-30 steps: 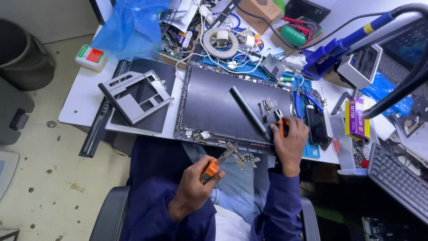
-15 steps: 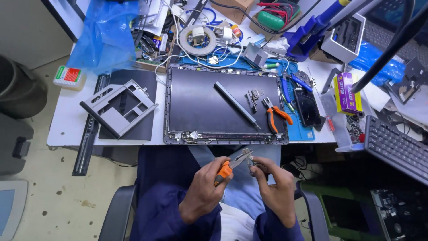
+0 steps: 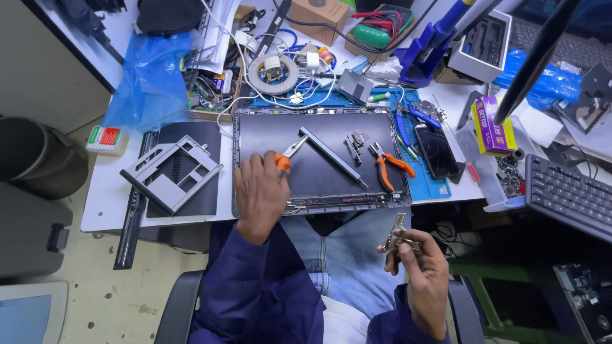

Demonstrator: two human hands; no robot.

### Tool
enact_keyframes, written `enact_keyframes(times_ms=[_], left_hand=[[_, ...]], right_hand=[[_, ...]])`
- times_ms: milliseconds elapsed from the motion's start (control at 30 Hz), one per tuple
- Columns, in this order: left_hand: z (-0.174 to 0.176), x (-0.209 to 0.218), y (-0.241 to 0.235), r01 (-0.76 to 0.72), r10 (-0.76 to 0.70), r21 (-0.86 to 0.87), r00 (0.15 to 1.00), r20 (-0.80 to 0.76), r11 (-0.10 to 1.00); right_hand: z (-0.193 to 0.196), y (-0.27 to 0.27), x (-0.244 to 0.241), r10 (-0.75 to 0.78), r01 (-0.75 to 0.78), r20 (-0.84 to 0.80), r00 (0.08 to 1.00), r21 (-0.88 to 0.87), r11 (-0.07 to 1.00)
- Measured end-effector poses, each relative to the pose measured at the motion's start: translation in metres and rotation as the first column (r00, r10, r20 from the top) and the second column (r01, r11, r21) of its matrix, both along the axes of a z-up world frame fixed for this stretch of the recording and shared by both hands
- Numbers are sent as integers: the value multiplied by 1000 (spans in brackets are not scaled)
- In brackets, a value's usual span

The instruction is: The person uses two pairs of pliers to bend and adjust small metal brackets on a disassembled laptop screen assembly. They repeatedly grip, bend, and release the brackets, placing them on the workbench between adjustments.

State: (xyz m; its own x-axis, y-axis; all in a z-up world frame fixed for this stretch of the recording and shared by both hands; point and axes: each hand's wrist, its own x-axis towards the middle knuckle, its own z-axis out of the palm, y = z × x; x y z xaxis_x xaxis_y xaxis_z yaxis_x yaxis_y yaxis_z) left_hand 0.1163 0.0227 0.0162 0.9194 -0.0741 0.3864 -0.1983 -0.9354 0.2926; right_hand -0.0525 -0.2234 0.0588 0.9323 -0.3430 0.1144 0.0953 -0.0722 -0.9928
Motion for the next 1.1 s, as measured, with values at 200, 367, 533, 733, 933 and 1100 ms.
enact_keyframes(times_ms=[200, 367, 533, 733, 933, 1100], left_hand=[[-17, 17, 3, -58, 59, 115, 998, -2, 992], [-14, 11, 3, -58, 54, 135, 998, 29, 989], [28, -27, -5, 59, -56, -82, 998, 34, 995], [29, -97, -47, 457, -603, -731, 794, 78, 507], [24, -98, -48, 199, -473, -882, 881, -30, 428], [32, -101, -46, 140, -513, -906, 853, -95, 400]], right_hand=[[-10, 1, 7, 92, -93, 8, 996, 91, 991], [-15, 10, 6, 205, -205, 3, 979, 84, 975], [-21, 20, 6, 256, -254, -62, 965, 40, 966], [-27, 28, 8, 260, -301, -216, 941, -183, 936], [-20, 24, 13, 278, -309, -137, 951, -351, 884], [-27, 33, 14, 240, -229, -28, 970, -425, 876]])
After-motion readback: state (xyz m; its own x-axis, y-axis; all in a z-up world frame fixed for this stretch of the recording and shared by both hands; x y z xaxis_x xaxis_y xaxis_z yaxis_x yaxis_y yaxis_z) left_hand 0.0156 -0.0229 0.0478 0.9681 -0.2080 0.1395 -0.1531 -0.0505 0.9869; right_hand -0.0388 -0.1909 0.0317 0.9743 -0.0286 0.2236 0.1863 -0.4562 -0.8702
